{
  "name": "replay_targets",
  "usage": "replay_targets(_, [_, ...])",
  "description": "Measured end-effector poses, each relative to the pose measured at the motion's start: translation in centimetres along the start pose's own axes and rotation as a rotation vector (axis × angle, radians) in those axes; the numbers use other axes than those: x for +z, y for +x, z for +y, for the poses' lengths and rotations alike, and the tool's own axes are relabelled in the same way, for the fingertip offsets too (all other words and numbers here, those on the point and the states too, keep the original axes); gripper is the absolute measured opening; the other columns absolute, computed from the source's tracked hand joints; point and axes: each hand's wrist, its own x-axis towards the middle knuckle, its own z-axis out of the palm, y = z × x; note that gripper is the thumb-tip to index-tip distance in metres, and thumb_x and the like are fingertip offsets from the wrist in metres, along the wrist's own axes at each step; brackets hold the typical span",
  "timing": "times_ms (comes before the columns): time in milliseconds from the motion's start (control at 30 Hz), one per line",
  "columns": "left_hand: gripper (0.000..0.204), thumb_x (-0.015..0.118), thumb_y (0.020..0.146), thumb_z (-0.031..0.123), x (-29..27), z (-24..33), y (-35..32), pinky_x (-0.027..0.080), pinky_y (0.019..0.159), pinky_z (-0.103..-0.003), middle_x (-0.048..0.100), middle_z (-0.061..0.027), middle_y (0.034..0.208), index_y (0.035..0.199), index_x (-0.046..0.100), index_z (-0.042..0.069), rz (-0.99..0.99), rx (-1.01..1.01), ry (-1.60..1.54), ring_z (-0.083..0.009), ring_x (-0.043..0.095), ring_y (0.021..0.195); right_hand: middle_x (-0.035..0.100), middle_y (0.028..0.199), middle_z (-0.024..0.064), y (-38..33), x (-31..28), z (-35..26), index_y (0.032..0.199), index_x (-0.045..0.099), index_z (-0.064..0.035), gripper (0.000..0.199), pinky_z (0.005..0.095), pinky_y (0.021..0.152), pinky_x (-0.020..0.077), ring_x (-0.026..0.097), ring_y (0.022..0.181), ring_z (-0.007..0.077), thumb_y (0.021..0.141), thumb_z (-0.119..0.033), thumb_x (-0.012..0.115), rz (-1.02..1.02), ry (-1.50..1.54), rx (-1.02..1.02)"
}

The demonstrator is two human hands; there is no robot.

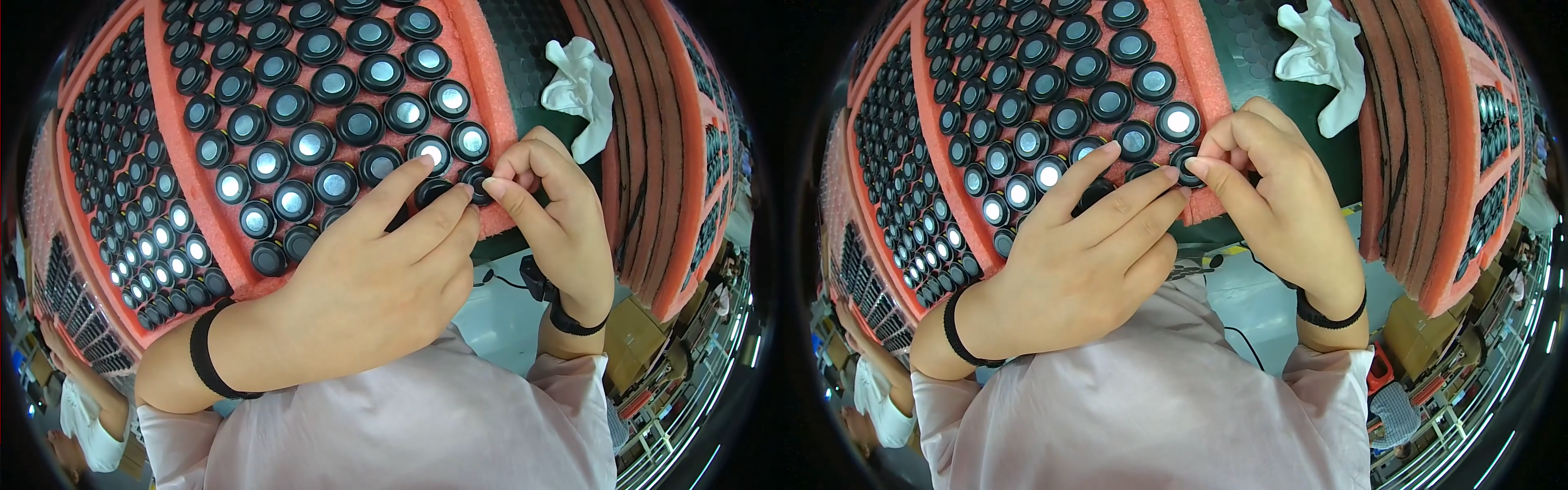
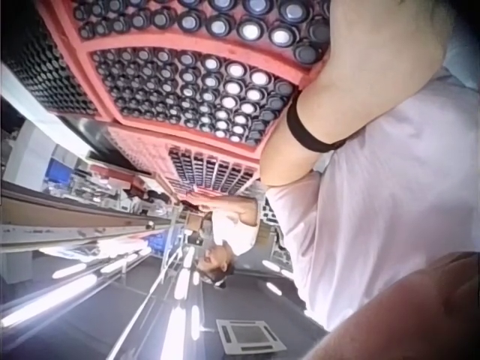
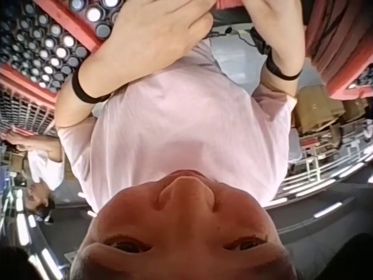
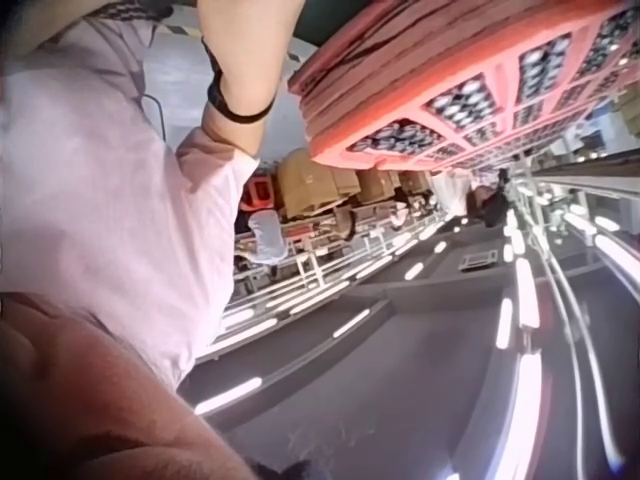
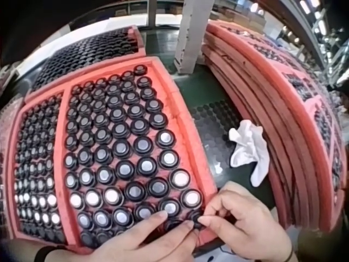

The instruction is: The person peels small circular stickers from a sheet and applies them one at a time to the center of round black components arranged in a foam tray.

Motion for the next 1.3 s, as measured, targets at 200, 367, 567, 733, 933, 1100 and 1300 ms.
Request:
replay_targets(200, [0.012, 0.068, 0.077, 0.015, 0.0, 0.1, 0.0, 0.045, 0.114, -0.054, 0.072, -0.0143, 0.117, 0.084, 0.067, 0.005, -0.006, -0.014, -0.020, -0.0279, 0.066, 0.122, 0.052, 0.084, 0.0053, 0.1, 0.3, 0.3, 0.091, 0.065, -0.0007, 0.010, 0.0306, 0.065, 0.0426, 0.050, 0.071, 0.0173, 0.090, -0.001, 0.075, 0.051, -0.033, -0.052])
replay_targets(367, [0.012, 0.068, 0.078, 0.014, 0.1, 0.1, 0.0, 0.044, 0.116, -0.054, 0.072, -0.0158, 0.118, 0.084, 0.067, 0.004, -0.003, -0.028, -0.062, -0.0294, 0.066, 0.122, 0.052, 0.084, 0.0053, 0.0, 0.4, 0.4, 0.091, 0.065, -0.0010, 0.010, 0.0310, 0.064, 0.0428, 0.050, 0.071, 0.0176, 0.090, -0.001, 0.075, 0.058, -0.040, -0.069])
replay_targets(567, [0.013, 0.068, 0.078, 0.014, 0.2, 0.0, 0.0, 0.043, 0.116, -0.053, 0.072, -0.0168, 0.118, 0.085, 0.067, 0.003, 0.002, -0.029, -0.079, -0.0306, 0.066, 0.121, 0.050, 0.090, 0.0017, -0.1, 0.4, 0.3, 0.093, 0.061, -0.0002, 0.011, 0.0241, 0.071, 0.0397, 0.046, 0.078, 0.0110, 0.091, 0.002, 0.072, 0.033, -0.069, -0.042])
replay_targets(733, [0.013, 0.068, 0.078, 0.013, 0.1, 0.0, 0.1, 0.043, 0.117, -0.053, 0.072, -0.0173, 0.118, 0.085, 0.067, 0.003, 0.003, -0.031, -0.092, -0.0314, 0.067, 0.120, 0.050, 0.090, 0.0019, -0.2, 0.4, 0.4, 0.093, 0.061, -0.0005, 0.011, 0.0244, 0.071, 0.0399, 0.046, 0.078, 0.0114, 0.091, 0.002, 0.072, 0.039, -0.091, -0.060])
replay_targets(933, [0.013, 0.068, 0.078, 0.013, 0.1, 0.0, 0.1, 0.043, 0.117, -0.052, 0.072, -0.0180, 0.118, 0.085, 0.067, 0.002, 0.004, -0.035, -0.102, -0.0318, 0.067, 0.120, 0.050, 0.089, 0.0020, -0.3, 0.7, 0.5, 0.092, 0.061, -0.0010, 0.012, 0.0249, 0.071, 0.0400, 0.046, 0.078, 0.0120, 0.090, 0.002, 0.072, 0.070, -0.096, -0.078])
replay_targets(1100, [0.013, 0.068, 0.078, 0.013, 0.1, 0.0, 0.2, 0.043, 0.117, -0.052, 0.072, -0.0181, 0.118, 0.085, 0.067, 0.002, 0.011, -0.039, -0.104, -0.0318, 0.067, 0.120, 0.050, 0.088, 0.0027, -0.4, 1.1, 0.3, 0.091, 0.061, -0.0014, 0.014, 0.0255, 0.070, 0.0398, 0.046, 0.078, 0.0129, 0.088, 0.004, 0.073, 0.100, -0.097, -0.069])
replay_targets(1300, [0.012, 0.067, 0.079, 0.013, 0.1, 0.0, 0.2, 0.043, 0.117, -0.052, 0.072, -0.0180, 0.118, 0.085, 0.067, 0.002, 0.000, -0.044, -0.114, -0.0320, 0.067, 0.120, 0.052, 0.087, 0.0070, -0.4, 1.3, 0.7, 0.092, 0.061, -0.0007, 0.014, 0.0286, 0.062, 0.0435, 0.053, 0.071, 0.0165, 0.087, 0.004, 0.074, 0.126, -0.164, -0.138])
